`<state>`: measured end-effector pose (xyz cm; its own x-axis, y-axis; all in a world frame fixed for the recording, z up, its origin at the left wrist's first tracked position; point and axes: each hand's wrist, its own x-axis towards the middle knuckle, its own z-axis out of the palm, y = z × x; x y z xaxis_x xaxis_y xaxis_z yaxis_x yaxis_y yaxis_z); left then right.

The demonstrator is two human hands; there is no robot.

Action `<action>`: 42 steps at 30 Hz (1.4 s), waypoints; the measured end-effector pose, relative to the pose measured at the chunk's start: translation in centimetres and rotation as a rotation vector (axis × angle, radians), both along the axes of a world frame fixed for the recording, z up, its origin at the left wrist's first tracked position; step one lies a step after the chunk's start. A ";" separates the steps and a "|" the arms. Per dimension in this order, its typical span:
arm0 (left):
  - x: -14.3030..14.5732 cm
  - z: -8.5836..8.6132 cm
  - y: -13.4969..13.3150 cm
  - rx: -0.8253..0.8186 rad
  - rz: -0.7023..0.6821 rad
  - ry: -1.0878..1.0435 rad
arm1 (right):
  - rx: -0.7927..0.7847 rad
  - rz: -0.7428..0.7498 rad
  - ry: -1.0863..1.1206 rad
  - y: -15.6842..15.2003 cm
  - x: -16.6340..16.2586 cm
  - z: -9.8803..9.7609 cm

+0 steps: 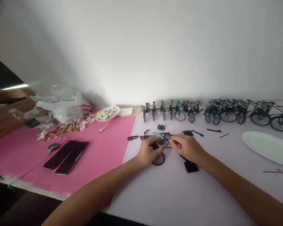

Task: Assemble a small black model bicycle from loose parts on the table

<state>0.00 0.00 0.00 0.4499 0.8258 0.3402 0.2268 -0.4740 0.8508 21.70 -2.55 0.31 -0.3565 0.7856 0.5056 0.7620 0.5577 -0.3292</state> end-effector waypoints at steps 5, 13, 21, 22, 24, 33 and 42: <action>0.0 0.0 -0.1 -0.022 0.007 -0.005 | -0.015 -0.018 0.017 -0.2 -0.1 0.2; 0.1 0.1 -0.1 0.016 0.040 -0.009 | -0.018 -0.044 0.067 -0.1 0.0 -0.3; 0.1 0.1 -0.1 0.015 0.055 0.004 | -0.059 -0.034 0.021 -0.2 -0.2 0.4; 0.1 0.1 -0.1 0.014 0.060 0.002 | -0.067 -0.035 0.023 -0.3 -0.2 0.4; 0.1 0.1 -0.1 0.013 0.066 -0.009 | -0.069 -0.036 0.036 -0.3 -0.3 0.4; 0.0 0.4 -0.3 -0.024 0.070 -0.035 | -0.010 -0.048 0.071 -0.1 -0.3 0.0; 0.1 0.3 -0.3 -0.017 0.063 -0.040 | -0.103 -0.038 0.019 -0.3 -0.4 0.8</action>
